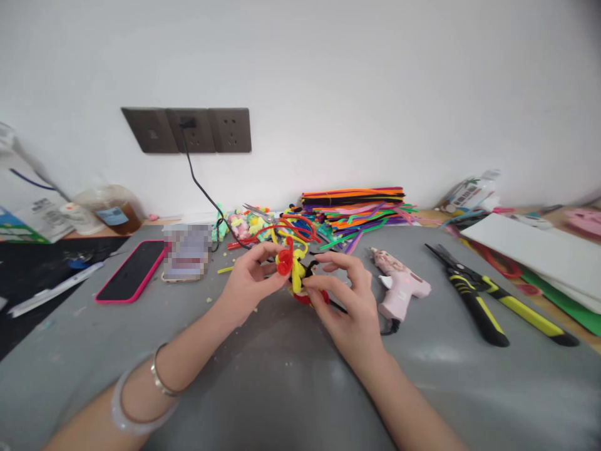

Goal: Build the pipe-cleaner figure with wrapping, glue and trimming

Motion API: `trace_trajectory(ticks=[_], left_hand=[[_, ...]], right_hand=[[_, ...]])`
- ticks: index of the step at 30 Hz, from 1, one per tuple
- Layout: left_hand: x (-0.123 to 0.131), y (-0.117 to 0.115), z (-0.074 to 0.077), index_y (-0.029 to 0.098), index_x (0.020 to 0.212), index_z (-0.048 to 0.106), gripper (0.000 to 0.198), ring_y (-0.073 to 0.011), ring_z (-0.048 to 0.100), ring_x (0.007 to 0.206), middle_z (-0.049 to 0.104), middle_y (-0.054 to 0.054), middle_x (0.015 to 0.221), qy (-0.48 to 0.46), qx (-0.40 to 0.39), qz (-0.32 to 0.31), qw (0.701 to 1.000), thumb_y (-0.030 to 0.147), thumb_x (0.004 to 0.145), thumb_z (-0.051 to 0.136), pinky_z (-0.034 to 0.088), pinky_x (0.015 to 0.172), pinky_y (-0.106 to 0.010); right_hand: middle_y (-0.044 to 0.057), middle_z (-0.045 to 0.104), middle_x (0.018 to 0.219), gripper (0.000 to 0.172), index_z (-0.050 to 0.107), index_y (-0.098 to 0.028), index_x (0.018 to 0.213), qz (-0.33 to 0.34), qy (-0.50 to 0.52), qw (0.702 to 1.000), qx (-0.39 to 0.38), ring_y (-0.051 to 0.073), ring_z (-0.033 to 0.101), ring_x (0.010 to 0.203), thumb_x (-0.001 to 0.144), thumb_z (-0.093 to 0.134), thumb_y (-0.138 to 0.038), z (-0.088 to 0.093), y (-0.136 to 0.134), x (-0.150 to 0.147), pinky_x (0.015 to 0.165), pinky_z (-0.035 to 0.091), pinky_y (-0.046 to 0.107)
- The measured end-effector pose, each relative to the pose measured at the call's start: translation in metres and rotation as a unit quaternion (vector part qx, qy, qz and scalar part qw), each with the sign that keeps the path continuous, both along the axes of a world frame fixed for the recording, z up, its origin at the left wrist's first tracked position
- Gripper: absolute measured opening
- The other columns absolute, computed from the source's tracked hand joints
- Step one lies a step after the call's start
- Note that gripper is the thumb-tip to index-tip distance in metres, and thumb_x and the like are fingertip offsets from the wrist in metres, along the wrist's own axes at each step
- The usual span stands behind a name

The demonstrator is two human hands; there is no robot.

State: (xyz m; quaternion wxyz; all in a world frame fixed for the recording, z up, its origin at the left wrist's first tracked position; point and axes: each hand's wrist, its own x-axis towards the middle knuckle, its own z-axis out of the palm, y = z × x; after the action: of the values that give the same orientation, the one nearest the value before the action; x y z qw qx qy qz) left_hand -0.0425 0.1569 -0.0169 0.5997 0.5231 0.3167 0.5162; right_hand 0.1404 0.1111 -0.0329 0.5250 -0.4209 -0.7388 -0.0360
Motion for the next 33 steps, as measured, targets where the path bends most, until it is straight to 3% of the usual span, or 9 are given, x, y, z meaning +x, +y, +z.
trace_trajectory(ticks=[3, 7, 10, 13, 16, 20, 24, 29, 33], left_hand=[[0.000, 0.000, 0.001, 0.019, 0.094, 0.070, 0.037, -0.0127, 0.068, 0.078, 0.069, -0.001, 0.092, -0.004, 0.011, 0.005, 1.000, 0.037, 0.070, 0.092, 0.059, 0.068, -0.021], [0.000, 0.000, 0.004, 0.019, 0.091, 0.073, 0.034, -0.0117, 0.069, 0.075, 0.071, -0.001, 0.089, -0.032, 0.006, 0.004, 0.999, 0.033, 0.069, 0.094, 0.058, 0.065, -0.018], [0.000, 0.000, 0.007, 0.020, 0.091, 0.078, 0.035, -0.0112, 0.071, 0.073, 0.074, -0.001, 0.090, -0.079, -0.029, -0.002, 0.996, 0.030, 0.064, 0.097, 0.059, 0.063, -0.017], [0.000, 0.001, 0.011, 0.021, 0.087, 0.081, 0.035, -0.0120, 0.073, 0.073, 0.079, 0.000, 0.087, -0.128, -0.073, -0.003, 0.989, 0.028, 0.059, 0.100, 0.060, 0.061, -0.016], [0.001, 0.002, 0.014, 0.023, 0.084, 0.082, 0.036, -0.0129, 0.075, 0.070, 0.082, 0.000, 0.084, -0.156, -0.114, 0.001, 0.981, 0.026, 0.054, 0.102, 0.060, 0.059, -0.017], [0.000, 0.003, 0.013, 0.024, 0.083, 0.083, 0.036, -0.0138, 0.076, 0.070, 0.083, 0.001, 0.084, -0.156, -0.127, 0.003, 0.979, 0.026, 0.052, 0.102, 0.063, 0.061, -0.020], [-0.002, 0.004, 0.010, 0.022, 0.085, 0.083, 0.035, -0.0210, 0.079, 0.080, 0.085, -0.004, 0.091, -0.108, -0.111, 0.008, 0.988, 0.031, 0.056, 0.100, 0.066, 0.072, -0.030], [-0.005, 0.006, 0.008, 0.021, 0.099, 0.084, 0.039, -0.0266, 0.078, 0.102, 0.083, -0.009, 0.109, -0.047, -0.047, 0.011, 0.998, 0.036, 0.066, 0.096, 0.064, 0.084, -0.033], [-0.006, 0.006, 0.008, 0.020, 0.095, 0.081, 0.028, -0.0247, 0.077, 0.104, 0.080, -0.009, 0.115, -0.008, -0.029, 0.011, 0.999, 0.041, 0.077, 0.088, 0.062, 0.081, -0.029]], right_hand=[[0.006, 0.063, 0.117, 0.021, 0.065, -0.027, 0.096, 0.003, 0.028, 1.000, 0.011, 0.021, 0.062, 0.095, 0.093, 0.066, -0.007, 0.000, 0.000, -0.001, 0.086, 0.046, 0.043], [0.004, 0.065, 0.106, 0.019, 0.059, -0.026, 0.099, 0.031, 0.174, 0.984, -0.017, 0.022, 0.063, 0.100, 0.091, 0.071, -0.014, -0.002, 0.004, 0.000, 0.086, 0.046, 0.038], [0.003, 0.067, 0.102, 0.013, 0.059, -0.026, 0.101, 0.067, 0.303, 0.946, -0.091, 0.019, 0.064, 0.091, 0.094, 0.070, -0.029, -0.006, 0.008, 0.003, 0.078, 0.047, 0.032], [0.004, 0.071, 0.102, 0.025, 0.062, -0.026, 0.105, 0.144, 0.375, 0.890, -0.215, 0.019, 0.068, 0.089, 0.096, 0.067, -0.049, -0.008, 0.011, 0.004, 0.077, 0.052, 0.031], [0.006, 0.075, 0.105, 0.038, 0.066, -0.025, 0.108, 0.212, 0.371, 0.844, -0.323, 0.021, 0.071, 0.095, 0.092, 0.068, -0.060, -0.007, 0.010, 0.003, 0.081, 0.056, 0.031], [0.006, 0.077, 0.106, 0.044, 0.068, -0.024, 0.111, 0.250, 0.342, 0.822, -0.381, 0.020, 0.072, 0.095, 0.085, 0.076, -0.060, -0.005, 0.008, 0.000, 0.083, 0.056, 0.030], [0.003, 0.076, 0.097, 0.043, 0.068, -0.024, 0.108, 0.264, 0.357, 0.800, -0.403, 0.017, 0.071, 0.085, 0.084, 0.079, -0.058, -0.003, 0.007, -0.002, 0.073, 0.054, 0.026], [0.002, 0.075, 0.090, 0.043, 0.066, -0.024, 0.104, 0.232, 0.398, 0.806, -0.372, 0.013, 0.062, 0.067, 0.082, 0.080, -0.058, -0.001, 0.008, -0.003, 0.052, 0.043, 0.021], [0.000, 0.072, 0.091, 0.046, 0.060, -0.026, 0.094, 0.196, 0.476, 0.800, -0.307, 0.015, 0.066, 0.076, 0.072, 0.090, -0.053, -0.004, 0.013, -0.002, 0.063, 0.050, 0.023]])
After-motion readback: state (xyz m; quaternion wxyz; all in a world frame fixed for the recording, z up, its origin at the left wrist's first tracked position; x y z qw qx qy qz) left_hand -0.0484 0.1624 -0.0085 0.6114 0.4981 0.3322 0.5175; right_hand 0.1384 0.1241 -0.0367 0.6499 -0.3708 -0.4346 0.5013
